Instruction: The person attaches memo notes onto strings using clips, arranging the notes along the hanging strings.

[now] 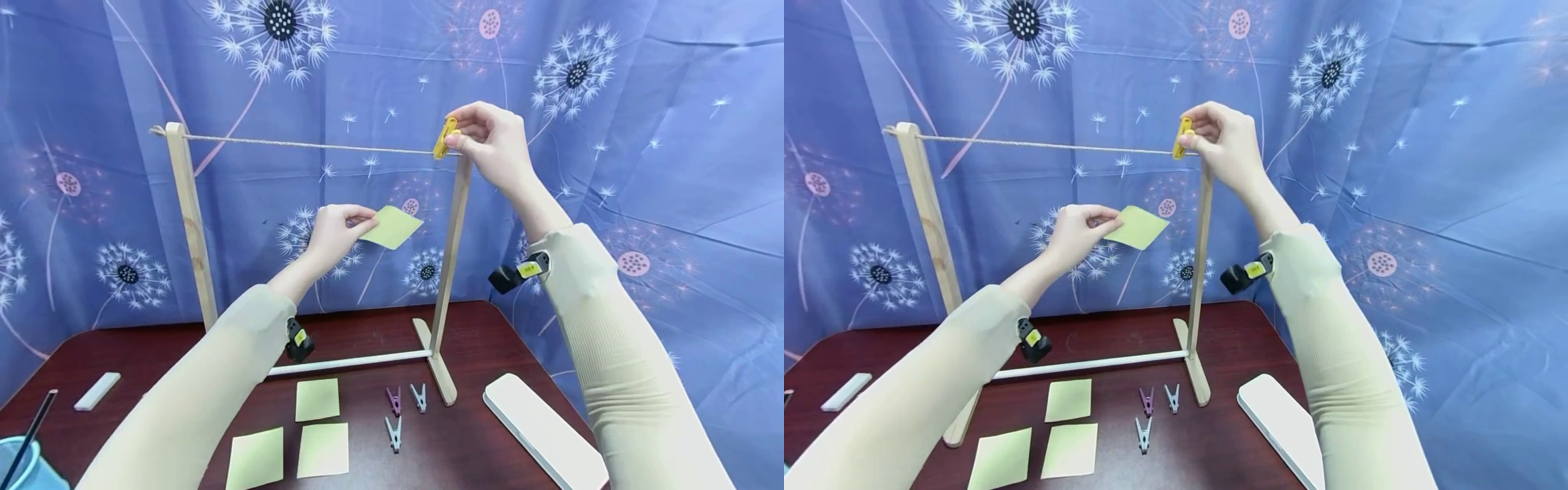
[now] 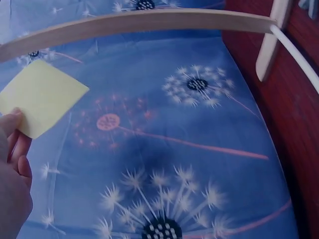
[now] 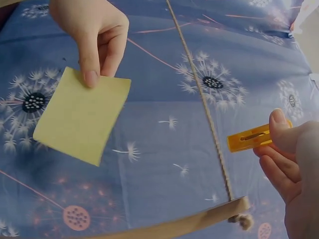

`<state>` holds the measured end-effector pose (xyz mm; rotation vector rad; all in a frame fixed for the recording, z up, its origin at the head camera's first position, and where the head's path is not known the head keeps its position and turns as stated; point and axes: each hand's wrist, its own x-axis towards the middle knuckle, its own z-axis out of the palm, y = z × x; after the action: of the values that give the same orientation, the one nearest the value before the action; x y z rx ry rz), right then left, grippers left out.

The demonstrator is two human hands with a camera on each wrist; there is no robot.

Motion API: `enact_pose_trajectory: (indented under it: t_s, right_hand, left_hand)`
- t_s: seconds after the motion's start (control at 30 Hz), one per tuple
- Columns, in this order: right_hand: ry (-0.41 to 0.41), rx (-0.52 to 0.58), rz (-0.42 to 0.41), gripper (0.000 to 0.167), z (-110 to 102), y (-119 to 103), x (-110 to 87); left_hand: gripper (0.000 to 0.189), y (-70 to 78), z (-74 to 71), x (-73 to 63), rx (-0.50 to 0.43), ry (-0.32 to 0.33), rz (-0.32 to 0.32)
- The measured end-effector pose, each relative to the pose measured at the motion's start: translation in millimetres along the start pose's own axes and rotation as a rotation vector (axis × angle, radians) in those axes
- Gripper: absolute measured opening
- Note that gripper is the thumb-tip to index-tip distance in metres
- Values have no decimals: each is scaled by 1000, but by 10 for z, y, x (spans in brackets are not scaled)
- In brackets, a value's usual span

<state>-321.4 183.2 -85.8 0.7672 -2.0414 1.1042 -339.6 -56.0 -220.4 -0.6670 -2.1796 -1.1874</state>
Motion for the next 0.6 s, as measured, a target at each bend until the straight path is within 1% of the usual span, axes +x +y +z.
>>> enact_pose_trajectory:
  t_s: [0.1,0.17,0.23,0.3,0.37,0.47,0.6]
  right_hand:
    - [-1,-28,9,23,-24,-32,86]
    - [-1,-25,29,22,-31,-37,122]
    - [1,-18,47,20,-33,-38,142]
    - [2,-8,65,18,-31,-34,151]
    - [3,1,78,16,-26,-29,154]
    - [8,13,91,11,-12,-21,166]
    - [7,28,106,7,12,-17,196]
  left_hand:
    - [22,80,97,66,-104,53,-42]
    - [23,130,173,90,-183,82,-78]
    - [25,180,242,104,-238,111,-107]
    - [25,217,300,118,-275,136,-124]
    - [25,242,343,133,-290,166,-135]
    - [26,241,394,161,-330,203,-157]
    - [28,214,435,181,-382,226,-199]
